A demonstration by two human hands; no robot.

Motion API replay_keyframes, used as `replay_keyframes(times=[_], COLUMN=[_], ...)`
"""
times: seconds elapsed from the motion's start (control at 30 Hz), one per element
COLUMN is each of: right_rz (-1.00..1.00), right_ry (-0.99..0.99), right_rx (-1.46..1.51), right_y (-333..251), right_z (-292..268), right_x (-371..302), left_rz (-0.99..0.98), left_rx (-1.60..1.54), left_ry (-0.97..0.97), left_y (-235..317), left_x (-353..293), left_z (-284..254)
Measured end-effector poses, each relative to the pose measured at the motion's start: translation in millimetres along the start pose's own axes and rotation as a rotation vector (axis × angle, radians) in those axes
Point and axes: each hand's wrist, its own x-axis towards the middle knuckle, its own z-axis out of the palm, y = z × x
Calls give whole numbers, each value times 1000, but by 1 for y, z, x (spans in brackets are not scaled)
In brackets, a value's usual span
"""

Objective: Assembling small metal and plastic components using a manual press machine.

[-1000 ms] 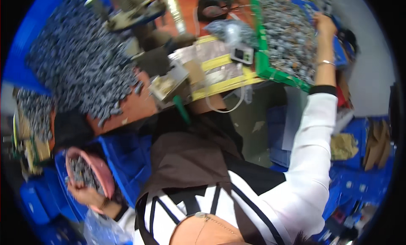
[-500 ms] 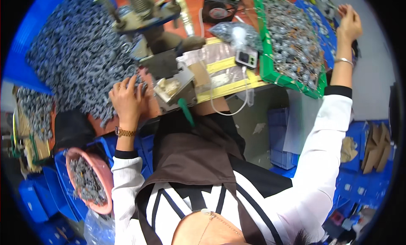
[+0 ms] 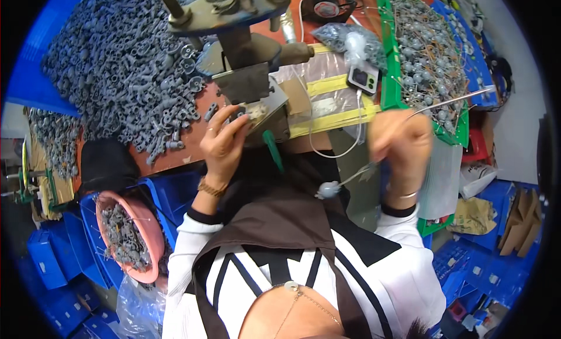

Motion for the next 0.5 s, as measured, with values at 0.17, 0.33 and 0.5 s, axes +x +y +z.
replay_keyframes(times=[0.17,0.33,0.5], right_rz=[499,657,571], right_ry=[-170,-204,-179], right_rx=[181,227,-42], right_y=[19,41,55], right_z=[59,76,89], right_x=[-14,-24,-23], left_rz=[41,-131,40], left_rx=[107,-200,696], left_ry=[-132,-104,-70], left_y=[-6,-6,-32], left_x=[11,8,4], left_z=[16,-8,-29])
